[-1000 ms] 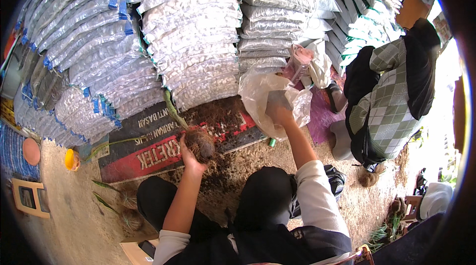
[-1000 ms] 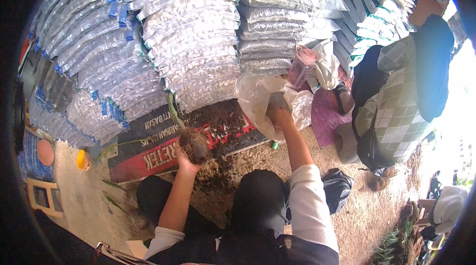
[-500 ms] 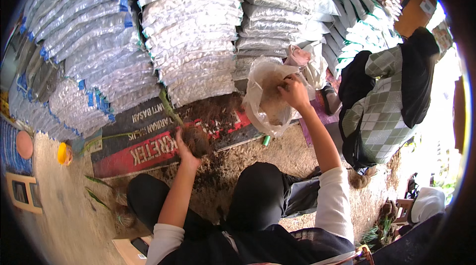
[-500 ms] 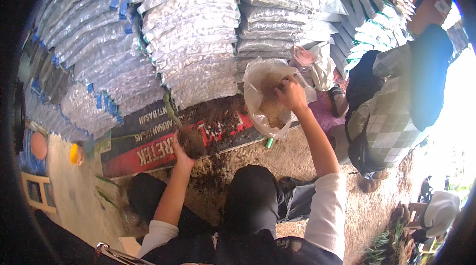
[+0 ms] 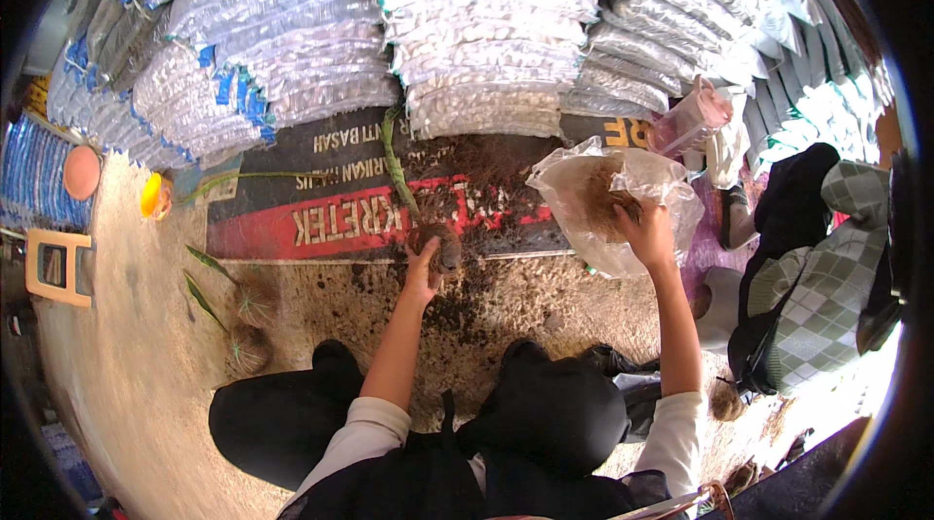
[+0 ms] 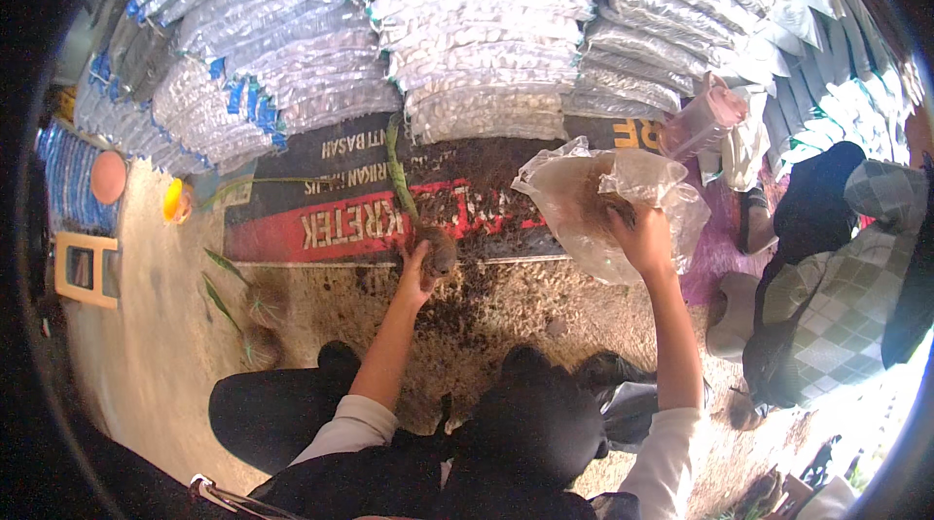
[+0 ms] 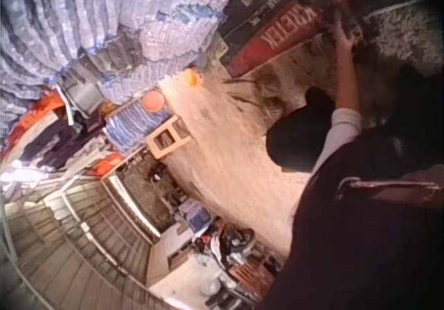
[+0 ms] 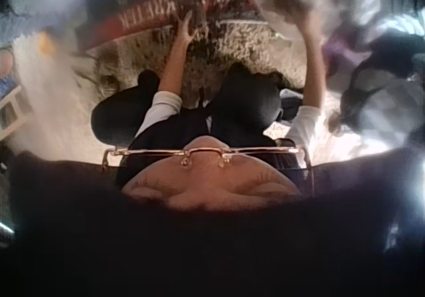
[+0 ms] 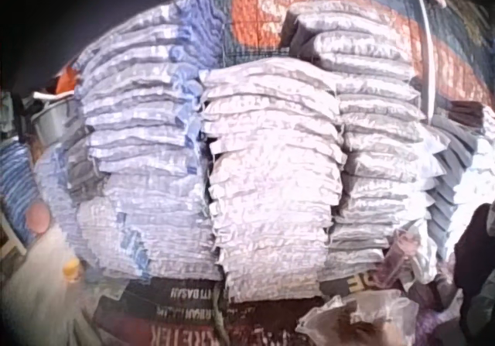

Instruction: The person sits on the floor and wraps a small plant with fibrous material. They repeatedly pull fibers from a plastic bag, wrap them around the plant's base, and adjust the bundle by hand.

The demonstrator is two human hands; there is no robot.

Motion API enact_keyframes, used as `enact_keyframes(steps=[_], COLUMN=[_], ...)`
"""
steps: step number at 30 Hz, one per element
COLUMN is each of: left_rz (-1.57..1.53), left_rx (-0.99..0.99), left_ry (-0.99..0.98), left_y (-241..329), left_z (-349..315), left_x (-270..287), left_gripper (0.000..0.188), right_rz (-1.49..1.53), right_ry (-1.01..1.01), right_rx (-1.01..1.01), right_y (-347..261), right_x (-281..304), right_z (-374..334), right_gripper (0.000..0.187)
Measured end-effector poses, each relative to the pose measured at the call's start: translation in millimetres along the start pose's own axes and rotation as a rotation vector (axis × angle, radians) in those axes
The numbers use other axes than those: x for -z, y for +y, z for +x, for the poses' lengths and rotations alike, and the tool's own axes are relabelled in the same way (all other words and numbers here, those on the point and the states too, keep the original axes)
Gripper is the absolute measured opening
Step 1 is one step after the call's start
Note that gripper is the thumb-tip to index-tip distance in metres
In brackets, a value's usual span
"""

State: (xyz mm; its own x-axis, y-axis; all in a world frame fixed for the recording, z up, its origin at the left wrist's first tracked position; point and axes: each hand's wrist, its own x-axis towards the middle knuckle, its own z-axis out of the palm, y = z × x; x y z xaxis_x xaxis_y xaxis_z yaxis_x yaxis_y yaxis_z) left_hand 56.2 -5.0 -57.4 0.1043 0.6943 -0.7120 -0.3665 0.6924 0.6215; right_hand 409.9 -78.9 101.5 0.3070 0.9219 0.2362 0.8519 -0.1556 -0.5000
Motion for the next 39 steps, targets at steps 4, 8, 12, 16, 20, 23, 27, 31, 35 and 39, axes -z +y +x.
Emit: enact_keyframes(steps=[4, 8, 12, 16, 20, 23, 27, 31, 35, 39], left_rz=[0.3, 0.464, 0.688, 1.089, 1.264, 1.102, 0.829, 0.535, 0.351, 0.067], left_rx=[0.088, -0.144, -0.379, -0.388, -0.501, -0.63, -1.031, -1.235, -0.71, -0.525], left_ry=[0.082, 0.153, 0.14, 0.275, 0.309, 0.469, 0.327, -0.169, -0.751, -0.847], left_y=[-1, -19, -27, -16, -5, 5, 28, 47, 65, 53], left_z=[-3, 13, 15, -3, -4, -9, -28, -56, -107, -112], left_x=[-14, 0, 4, -10, -5, -14, -57, -110, -153, -159], left_gripper=[0.123, 0.118, 0.107, 0.094, 0.097, 0.094, 0.071, 0.04, 0.057, 0.083], right_rz=[-0.034, -0.084, -0.1, -0.114, 0.104, 0.151, 0.507, 0.939, 0.442, 0.117], right_ry=[0.0, 0.026, 0.002, 0.171, 0.33, 0.495, 0.479, 0.794, 0.603, 0.166], right_rx=[-0.021, 0.004, 0.016, 0.129, 0.012, -0.015, -0.203, -0.286, 0.113, 0.519], right_y=[13, 3, 0, -15, -20, -16, 4, 5, -55, -94], right_x=[-6, -12, -11, 0, 13, 17, 28, 27, 40, 21], right_z=[-10, -12, -10, -4, -10, -12, -18, -27, -25, -28], right_gripper=[0.022, 0.018, 0.017, 0.016, 0.016, 0.016, 0.021, 0.027, 0.015, 0.031])
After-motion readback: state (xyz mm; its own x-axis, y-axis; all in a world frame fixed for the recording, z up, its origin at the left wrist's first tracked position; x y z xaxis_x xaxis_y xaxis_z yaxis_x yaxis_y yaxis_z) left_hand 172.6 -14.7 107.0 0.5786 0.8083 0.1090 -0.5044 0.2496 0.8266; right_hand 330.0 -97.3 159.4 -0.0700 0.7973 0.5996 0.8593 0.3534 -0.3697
